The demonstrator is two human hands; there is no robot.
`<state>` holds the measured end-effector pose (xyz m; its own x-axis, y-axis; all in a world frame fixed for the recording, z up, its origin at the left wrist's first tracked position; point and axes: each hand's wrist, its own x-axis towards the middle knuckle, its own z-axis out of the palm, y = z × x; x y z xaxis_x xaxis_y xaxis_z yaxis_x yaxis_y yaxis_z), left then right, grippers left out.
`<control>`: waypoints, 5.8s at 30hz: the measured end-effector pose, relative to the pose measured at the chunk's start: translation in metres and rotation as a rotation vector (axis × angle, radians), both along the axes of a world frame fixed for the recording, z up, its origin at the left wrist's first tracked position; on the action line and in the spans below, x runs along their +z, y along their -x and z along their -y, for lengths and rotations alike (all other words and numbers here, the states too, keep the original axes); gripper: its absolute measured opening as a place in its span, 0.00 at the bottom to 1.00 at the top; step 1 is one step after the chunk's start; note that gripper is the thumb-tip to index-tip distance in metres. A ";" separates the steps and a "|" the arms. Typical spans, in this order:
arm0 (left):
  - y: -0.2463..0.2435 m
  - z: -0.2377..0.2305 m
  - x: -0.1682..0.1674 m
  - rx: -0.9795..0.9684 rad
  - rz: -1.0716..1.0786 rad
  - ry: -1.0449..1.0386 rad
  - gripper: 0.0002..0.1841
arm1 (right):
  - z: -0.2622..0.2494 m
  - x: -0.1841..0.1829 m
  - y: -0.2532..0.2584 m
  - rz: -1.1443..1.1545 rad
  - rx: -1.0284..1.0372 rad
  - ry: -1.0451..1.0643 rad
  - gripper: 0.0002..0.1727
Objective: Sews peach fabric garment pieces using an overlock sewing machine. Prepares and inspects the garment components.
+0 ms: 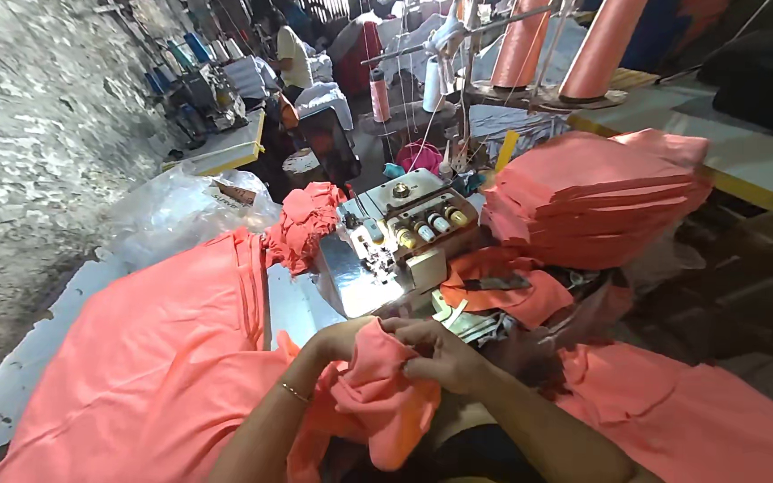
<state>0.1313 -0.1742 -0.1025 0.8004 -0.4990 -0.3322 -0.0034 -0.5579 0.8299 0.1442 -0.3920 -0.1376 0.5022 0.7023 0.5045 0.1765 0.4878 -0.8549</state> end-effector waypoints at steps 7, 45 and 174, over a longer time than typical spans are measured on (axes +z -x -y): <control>-0.021 -0.069 0.017 0.545 0.054 0.374 0.11 | -0.016 -0.036 -0.029 -0.272 -0.197 0.250 0.07; -0.022 0.045 -0.037 0.867 1.187 -0.425 0.18 | 0.003 -0.070 -0.018 0.003 -0.612 0.488 0.18; -0.054 -0.002 -0.003 0.412 0.359 -0.152 0.05 | -0.020 -0.091 -0.031 -0.026 -0.589 0.400 0.11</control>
<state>0.1850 -0.1718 -0.1057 0.9949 -0.0892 -0.0473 -0.0269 -0.6859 0.7272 0.1749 -0.3721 -0.2285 0.8636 0.4392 0.2475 0.2915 -0.0344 -0.9559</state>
